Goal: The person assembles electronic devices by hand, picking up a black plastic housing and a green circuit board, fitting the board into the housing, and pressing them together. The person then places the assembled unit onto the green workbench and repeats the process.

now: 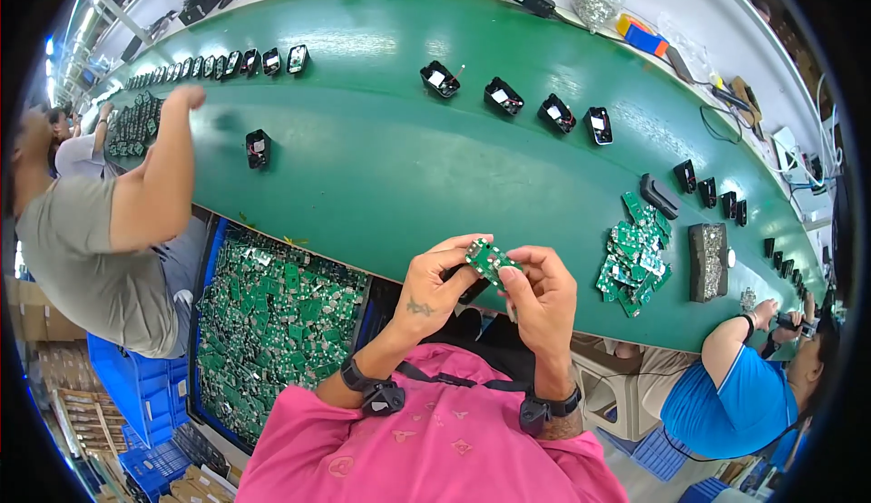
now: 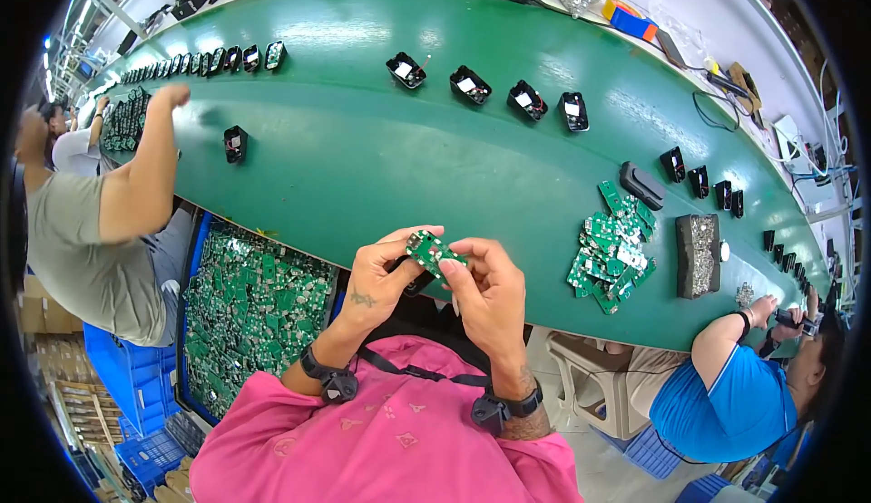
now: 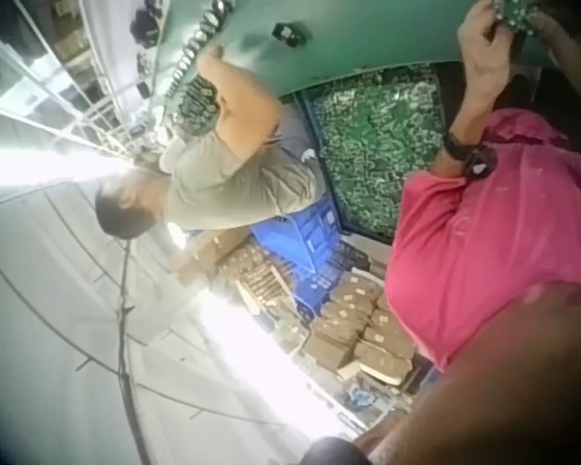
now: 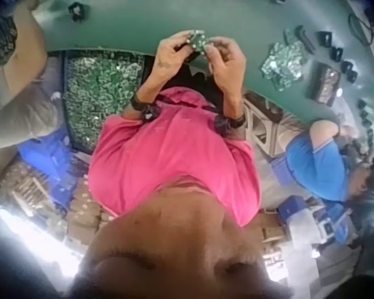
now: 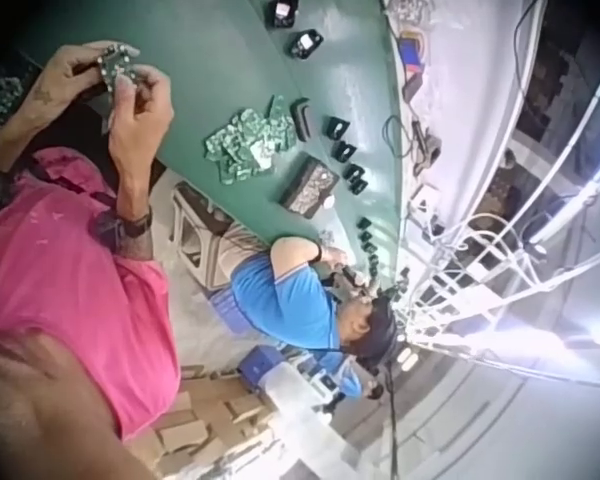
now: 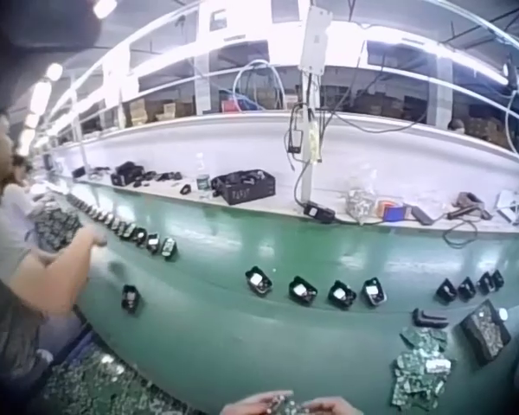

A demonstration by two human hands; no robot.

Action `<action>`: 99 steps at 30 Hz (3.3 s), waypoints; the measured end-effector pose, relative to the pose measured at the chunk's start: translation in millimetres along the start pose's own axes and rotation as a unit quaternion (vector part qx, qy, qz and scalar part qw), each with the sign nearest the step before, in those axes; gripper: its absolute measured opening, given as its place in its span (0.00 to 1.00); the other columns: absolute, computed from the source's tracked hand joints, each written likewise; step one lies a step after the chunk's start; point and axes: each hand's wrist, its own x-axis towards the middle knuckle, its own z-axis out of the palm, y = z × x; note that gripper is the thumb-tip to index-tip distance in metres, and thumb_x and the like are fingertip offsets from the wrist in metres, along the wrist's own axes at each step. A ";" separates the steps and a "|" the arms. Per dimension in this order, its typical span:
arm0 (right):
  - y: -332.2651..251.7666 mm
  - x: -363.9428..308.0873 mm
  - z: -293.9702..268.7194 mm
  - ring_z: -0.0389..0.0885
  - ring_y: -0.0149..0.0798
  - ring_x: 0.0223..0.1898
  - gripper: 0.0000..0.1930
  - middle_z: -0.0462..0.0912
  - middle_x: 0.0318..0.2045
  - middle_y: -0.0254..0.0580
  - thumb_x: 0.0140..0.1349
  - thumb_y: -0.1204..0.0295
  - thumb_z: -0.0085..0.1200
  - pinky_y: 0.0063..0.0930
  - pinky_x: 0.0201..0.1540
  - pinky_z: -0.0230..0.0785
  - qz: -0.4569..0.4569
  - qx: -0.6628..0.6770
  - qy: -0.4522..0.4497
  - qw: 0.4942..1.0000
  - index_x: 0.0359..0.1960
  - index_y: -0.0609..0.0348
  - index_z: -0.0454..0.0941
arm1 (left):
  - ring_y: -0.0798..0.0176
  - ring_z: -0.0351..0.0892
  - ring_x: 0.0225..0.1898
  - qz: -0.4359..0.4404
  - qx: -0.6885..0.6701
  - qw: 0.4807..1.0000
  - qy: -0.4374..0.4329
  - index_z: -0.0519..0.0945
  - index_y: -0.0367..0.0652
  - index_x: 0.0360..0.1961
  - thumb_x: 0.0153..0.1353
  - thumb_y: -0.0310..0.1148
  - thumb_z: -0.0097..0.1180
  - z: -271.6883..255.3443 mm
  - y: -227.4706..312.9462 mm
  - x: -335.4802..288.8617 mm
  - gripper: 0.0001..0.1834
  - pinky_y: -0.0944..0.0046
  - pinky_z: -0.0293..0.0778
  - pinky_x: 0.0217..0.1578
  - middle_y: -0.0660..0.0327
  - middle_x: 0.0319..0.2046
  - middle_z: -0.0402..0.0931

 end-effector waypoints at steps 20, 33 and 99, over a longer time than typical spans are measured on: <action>-0.2 -3.1 -0.2 0.70 0.25 0.20 0.14 0.78 0.21 0.35 0.61 0.75 0.66 0.22 0.22 0.62 -0.128 -0.235 0.065 0.961 0.46 0.62 0.77 | 0.71 0.75 0.51 -0.105 -0.174 0.978 -0.055 0.65 0.38 0.69 0.67 0.24 0.54 4.1 -4.5 -3.0 0.29 0.68 0.73 0.53 0.60 0.57 0.73; -9.5 -5.5 5.2 0.80 0.42 0.27 0.05 0.81 0.27 0.44 0.58 0.80 0.62 0.32 0.30 0.71 -0.204 -0.261 0.020 0.943 0.36 0.62 0.82 | 0.68 0.74 0.53 -0.030 0.008 0.998 -0.051 0.62 0.40 0.73 0.70 0.22 0.48 20.9 8.7 -13.2 0.30 0.68 0.75 0.53 0.59 0.62 0.70; 4.6 -14.9 5.8 0.80 0.35 0.26 0.05 0.82 0.30 0.44 0.64 0.78 0.60 0.27 0.28 0.71 -0.217 -0.131 0.076 0.964 0.38 0.67 0.78 | 0.59 0.78 0.53 0.126 0.178 0.976 0.000 0.71 0.37 0.65 0.56 0.26 0.62 20.7 26.9 0.5 0.33 0.64 0.76 0.49 0.51 0.55 0.74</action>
